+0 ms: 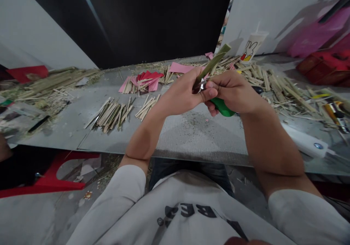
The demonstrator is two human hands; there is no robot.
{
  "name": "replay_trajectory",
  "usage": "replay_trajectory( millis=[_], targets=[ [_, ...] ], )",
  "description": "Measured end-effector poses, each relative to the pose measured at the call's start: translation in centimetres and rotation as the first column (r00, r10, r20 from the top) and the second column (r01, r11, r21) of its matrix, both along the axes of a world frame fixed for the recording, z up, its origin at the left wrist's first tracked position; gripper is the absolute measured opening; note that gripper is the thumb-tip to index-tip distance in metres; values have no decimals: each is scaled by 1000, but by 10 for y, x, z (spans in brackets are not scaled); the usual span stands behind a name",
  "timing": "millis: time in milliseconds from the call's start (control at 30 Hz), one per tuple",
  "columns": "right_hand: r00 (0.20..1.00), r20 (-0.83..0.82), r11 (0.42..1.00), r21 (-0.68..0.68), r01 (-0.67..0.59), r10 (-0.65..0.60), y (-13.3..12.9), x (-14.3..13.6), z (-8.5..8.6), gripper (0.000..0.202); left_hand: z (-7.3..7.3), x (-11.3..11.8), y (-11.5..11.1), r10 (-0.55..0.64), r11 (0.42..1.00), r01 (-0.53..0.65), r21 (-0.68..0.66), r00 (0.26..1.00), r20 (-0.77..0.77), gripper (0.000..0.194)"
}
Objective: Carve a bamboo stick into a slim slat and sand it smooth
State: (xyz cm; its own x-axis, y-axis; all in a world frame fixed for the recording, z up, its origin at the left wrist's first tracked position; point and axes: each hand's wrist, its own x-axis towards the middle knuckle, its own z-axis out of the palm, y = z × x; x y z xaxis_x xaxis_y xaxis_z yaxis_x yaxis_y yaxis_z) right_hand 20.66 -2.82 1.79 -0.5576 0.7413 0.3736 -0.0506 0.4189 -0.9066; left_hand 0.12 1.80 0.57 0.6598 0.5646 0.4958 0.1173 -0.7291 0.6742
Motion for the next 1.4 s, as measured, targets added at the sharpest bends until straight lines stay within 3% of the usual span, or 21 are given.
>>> replay_trajectory(
  millis=[367,633,1000,1300,1400],
  targets=[
    [1000,13,996,-90,18,-17,-3,3,2,62,5,6,-11,108,975,-106,194,994,0,75],
    [999,-12,995,-92,44,-45,2,3,-2,60,-5,8,2,141,979,-144,142,990,27,73],
    [994,-48,995,-14,103,-103,3,3,-3,60,-7,9,1,216,969,-216,124,976,17,78],
    [1000,0,998,-58,1,-1,5,0,-5,63,1,4,-9,112,989,-110,99,994,-11,74],
    [1000,-21,999,-49,17,-18,5,-1,-5,62,0,5,-7,126,987,-125,96,992,-1,75]
  ],
)
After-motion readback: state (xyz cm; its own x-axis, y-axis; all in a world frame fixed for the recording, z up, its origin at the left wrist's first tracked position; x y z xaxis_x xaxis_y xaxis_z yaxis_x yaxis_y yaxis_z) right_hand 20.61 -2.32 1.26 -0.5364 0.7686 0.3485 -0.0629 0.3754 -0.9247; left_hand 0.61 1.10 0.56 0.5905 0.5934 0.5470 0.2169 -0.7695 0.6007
